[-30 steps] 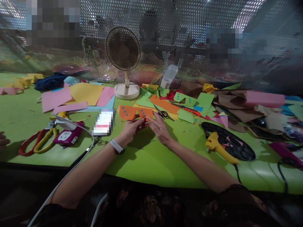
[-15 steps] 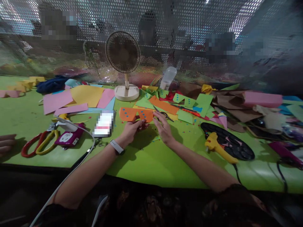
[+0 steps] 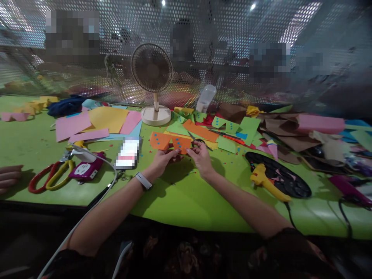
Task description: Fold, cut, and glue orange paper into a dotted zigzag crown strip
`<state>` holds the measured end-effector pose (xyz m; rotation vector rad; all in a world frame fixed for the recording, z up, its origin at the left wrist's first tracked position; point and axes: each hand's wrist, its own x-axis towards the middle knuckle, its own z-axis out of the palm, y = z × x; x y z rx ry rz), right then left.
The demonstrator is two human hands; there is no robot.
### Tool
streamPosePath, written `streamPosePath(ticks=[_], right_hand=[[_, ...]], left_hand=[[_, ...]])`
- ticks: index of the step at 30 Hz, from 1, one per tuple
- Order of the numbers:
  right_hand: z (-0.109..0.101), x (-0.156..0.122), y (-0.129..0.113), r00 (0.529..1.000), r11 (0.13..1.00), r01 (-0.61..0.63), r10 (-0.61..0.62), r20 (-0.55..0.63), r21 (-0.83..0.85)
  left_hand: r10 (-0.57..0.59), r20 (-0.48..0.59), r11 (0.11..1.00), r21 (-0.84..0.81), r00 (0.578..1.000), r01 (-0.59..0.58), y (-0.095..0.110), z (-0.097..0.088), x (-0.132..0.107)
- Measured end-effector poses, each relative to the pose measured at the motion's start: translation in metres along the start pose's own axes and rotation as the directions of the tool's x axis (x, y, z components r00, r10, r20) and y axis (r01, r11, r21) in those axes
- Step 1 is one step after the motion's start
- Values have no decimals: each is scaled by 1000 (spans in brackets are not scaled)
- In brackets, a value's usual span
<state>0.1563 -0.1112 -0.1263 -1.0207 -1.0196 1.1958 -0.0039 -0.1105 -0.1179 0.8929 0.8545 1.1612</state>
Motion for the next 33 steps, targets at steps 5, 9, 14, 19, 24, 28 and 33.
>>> streamPosePath(ticks=[5,9,14,19,24,28,33], right_hand=[[0,-1,2,998,997,67,-66,10,-38],[0,-3,3,997,996,79,-77,28,-45],[0,-4,6,995,994,98,-97,28,-54],[1,-4,9,995,995,96,-95,28,-39],[1,-4,9,997,997,69,-67,47,-44],[1,-4,10,998,997,61,-59,38,-52],[1,-6,9,998,996,54,-51,48,-67]], left_hand=[[31,-28,998,55,999,-29,2,2,-2],[80,-45,995,69,996,-76,2,2,-2],[63,-103,998,1,993,-63,-1,1,2],[73,-110,997,-28,991,-77,-2,1,2],[53,-115,998,-28,992,-56,1,3,0],[25,-137,999,-36,990,-31,2,5,-1],[16,-166,998,-50,986,-24,2,5,-1]])
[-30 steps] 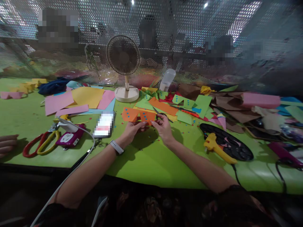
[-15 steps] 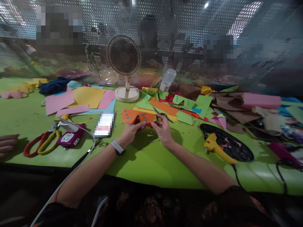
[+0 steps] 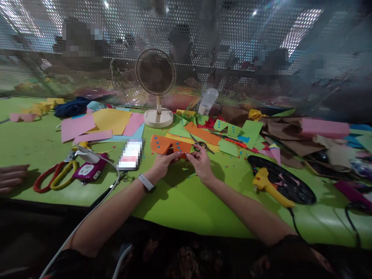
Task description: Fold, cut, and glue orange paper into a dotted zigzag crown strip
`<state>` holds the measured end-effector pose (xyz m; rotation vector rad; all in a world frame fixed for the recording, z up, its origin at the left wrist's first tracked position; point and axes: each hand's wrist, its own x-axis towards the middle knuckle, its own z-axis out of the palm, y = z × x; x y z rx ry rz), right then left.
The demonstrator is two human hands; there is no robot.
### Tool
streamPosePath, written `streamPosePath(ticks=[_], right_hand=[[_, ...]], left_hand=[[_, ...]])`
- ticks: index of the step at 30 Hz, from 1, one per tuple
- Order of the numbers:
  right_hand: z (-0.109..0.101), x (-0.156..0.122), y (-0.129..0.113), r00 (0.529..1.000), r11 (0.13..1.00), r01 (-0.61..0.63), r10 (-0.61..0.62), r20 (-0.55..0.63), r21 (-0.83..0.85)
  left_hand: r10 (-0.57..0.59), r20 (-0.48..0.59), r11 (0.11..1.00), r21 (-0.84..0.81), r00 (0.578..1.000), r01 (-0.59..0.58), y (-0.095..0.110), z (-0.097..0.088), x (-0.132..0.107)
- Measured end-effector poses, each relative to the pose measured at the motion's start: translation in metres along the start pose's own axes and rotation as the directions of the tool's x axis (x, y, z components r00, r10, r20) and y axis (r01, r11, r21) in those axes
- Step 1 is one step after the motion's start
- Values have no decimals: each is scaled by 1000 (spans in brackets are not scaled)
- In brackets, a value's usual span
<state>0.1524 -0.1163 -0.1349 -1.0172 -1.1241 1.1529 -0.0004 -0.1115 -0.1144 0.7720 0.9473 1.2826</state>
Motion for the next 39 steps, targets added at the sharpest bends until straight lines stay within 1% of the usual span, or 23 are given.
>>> streamPosePath(ticks=[7,13,19,23,28,35,39], right_hand=[[0,0,-1,1000,1000,-18,18,6,7],[0,0,0,1000,1000,-16,17,8,-19],[0,1,5,1000,1000,8,-8,4,-6],[0,0,3,1000,1000,18,-18,-6,7],[1,2,3,1000,999,24,-24,-7,21],[2,5,6,999,999,44,-44,0,30],[4,8,6,999,999,48,-48,-1,-4]], left_hand=[[27,28,999,21,999,-28,-2,-3,2],[24,40,999,27,999,-25,-2,-3,2],[26,41,999,21,999,-27,-2,-3,2],[39,58,999,16,998,-40,-3,-3,3],[40,54,999,-3,998,-39,-2,-2,2],[87,80,996,-10,993,-87,-3,-3,2],[103,82,995,-21,991,-102,-2,-3,2]])
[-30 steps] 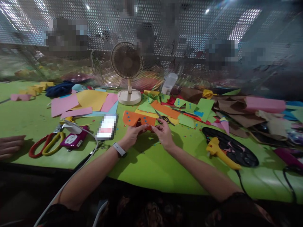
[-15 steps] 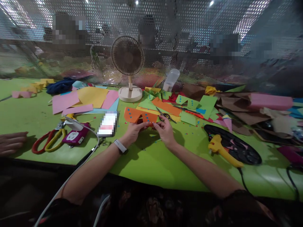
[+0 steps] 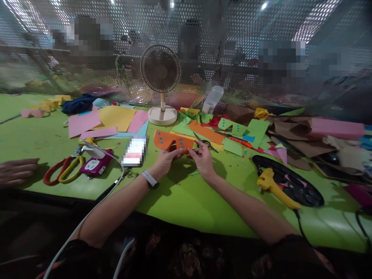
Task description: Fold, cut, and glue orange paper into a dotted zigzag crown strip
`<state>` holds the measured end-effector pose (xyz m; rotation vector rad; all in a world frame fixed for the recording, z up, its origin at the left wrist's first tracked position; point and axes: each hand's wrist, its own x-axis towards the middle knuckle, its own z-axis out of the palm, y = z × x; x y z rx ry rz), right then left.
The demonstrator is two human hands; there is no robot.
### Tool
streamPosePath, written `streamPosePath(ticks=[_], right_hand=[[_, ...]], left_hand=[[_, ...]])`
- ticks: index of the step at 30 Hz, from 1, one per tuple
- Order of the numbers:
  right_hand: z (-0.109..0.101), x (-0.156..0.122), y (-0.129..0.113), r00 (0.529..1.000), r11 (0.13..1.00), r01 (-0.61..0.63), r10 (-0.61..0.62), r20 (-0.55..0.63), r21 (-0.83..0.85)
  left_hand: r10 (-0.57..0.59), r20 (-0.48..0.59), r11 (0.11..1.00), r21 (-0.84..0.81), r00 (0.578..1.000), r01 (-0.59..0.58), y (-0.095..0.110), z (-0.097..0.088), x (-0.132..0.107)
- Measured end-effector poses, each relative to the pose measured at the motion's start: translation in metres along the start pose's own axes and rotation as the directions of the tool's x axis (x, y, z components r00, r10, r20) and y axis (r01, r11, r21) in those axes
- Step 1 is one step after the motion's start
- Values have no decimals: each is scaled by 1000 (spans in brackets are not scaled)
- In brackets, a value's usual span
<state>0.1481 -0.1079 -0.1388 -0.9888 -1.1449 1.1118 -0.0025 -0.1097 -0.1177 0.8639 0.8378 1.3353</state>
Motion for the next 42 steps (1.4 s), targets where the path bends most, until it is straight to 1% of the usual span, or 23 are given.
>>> streamPosePath(ticks=[4,9,14,26,34,40,42], right_hand=[[2,4,2,999,999,32,-32,13,-37],[3,8,6,999,999,47,-46,13,-23],[3,8,6,999,999,33,-33,15,3],[3,6,5,999,1000,28,-28,20,-2],[4,3,-1,999,999,31,-30,18,-19],[4,5,2,999,1000,28,-28,21,1],[4,5,2,999,1000,24,-24,25,12]], left_hand=[[2,-29,1000,-30,1000,-3,-1,-2,2],[-9,-32,999,-37,999,8,-3,-5,5],[-7,-37,999,-33,999,6,-3,-5,5],[-6,-55,999,-33,998,4,-4,-5,5],[-7,-49,999,-52,999,4,-2,-3,4],[-45,-103,998,-46,994,40,-1,-1,4],[-50,-105,997,-58,993,44,-1,-1,4]])
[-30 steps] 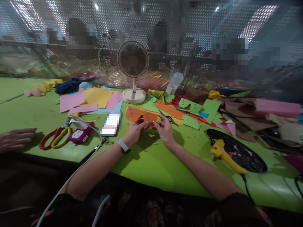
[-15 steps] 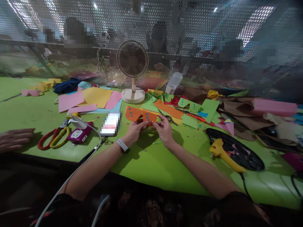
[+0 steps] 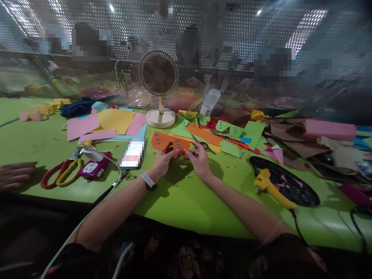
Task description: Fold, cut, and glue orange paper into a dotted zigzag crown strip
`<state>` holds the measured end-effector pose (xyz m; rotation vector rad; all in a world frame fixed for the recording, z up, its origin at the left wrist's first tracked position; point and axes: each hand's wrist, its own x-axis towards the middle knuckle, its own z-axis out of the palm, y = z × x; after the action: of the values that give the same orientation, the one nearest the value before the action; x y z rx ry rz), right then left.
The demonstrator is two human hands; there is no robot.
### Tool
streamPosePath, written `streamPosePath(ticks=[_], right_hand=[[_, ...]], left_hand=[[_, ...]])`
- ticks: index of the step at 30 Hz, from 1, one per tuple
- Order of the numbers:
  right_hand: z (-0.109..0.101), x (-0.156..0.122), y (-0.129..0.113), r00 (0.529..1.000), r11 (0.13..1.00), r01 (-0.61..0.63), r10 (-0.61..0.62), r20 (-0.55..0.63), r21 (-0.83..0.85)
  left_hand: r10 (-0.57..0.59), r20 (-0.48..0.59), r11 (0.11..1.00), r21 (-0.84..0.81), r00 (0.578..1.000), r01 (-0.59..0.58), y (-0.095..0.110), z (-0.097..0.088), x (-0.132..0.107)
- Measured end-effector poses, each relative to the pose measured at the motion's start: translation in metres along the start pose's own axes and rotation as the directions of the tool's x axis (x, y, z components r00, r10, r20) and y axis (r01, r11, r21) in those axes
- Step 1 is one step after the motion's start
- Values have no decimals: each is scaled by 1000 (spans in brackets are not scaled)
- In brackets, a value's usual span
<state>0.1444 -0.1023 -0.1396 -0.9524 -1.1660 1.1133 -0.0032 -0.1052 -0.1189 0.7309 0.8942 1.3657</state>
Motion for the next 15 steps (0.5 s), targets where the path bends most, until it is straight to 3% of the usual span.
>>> streamPosePath(ticks=[15], right_hand=[[-1,0,3,1000,1000,1,-1,0,-31]], left_hand=[[19,25,1000,-12,1000,-19,-3,-3,2]])
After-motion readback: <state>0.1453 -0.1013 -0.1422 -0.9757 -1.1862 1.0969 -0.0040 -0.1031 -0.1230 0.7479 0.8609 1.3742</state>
